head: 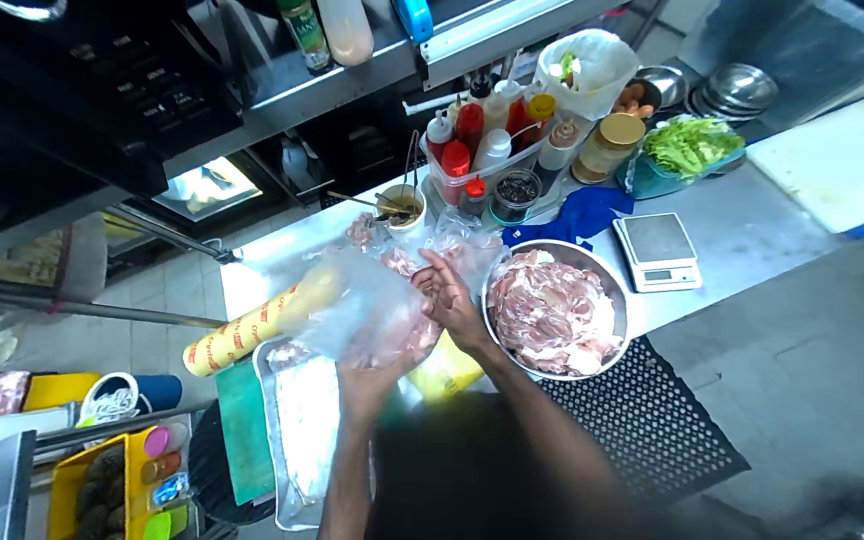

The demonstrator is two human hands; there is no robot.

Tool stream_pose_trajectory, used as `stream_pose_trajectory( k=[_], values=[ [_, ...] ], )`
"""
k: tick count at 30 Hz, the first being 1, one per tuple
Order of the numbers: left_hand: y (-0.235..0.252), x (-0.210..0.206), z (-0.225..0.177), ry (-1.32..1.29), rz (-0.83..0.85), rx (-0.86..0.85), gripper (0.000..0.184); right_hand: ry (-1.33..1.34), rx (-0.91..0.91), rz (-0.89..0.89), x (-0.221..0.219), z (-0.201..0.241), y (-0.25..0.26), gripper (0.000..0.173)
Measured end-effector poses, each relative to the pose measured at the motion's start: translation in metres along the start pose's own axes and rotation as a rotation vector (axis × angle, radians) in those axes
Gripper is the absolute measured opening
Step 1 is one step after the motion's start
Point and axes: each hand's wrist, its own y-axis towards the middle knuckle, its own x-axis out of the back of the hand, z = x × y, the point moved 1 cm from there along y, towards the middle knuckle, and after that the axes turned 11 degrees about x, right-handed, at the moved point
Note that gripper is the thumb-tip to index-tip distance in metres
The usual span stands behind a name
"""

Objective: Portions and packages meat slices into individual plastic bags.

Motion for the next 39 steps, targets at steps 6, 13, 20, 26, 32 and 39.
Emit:
stream_pose_trajectory(
  k=[6, 13, 20, 26, 32, 39],
  values=[
    [0.020, 0.023, -0.012, 0.246, 0.084, 0.011, 0.066, 0.016, -0.097, 0.338, 0.007, 0.014, -0.006, 0.023],
    [0.026, 0.037, 0.008, -0.064, 0.165, -0.099, 0.022, 0.246, -0.114, 0.164, 0.011, 0.016, -0.017, 0.024],
    [0.027, 0.038, -0.004, 0.108, 0.257, -0.240, 0.007, 0.328, -0.126, 0.552, 0.024, 0.029, -0.034, 0.062],
    [0.031, 0.038, -0.001, 0.101, 0.547, -0.057, 0.026, 0.145, 0.035, 0.446, 0.027, 0.006, -0.045, 0.036],
    [0.027, 0.040, 0.017, 0.103, 0.607, -0.025, 0.019, 0.396, -0.238, 0.314, 0.031, -0.002, -0.060, 0.033],
    [0.003, 0.047, 0.057, -0.065, 0.676, 0.041, 0.080, 0.656, -0.634, -0.019, 0.023, 0.011, -0.079, 0.035]
  ],
)
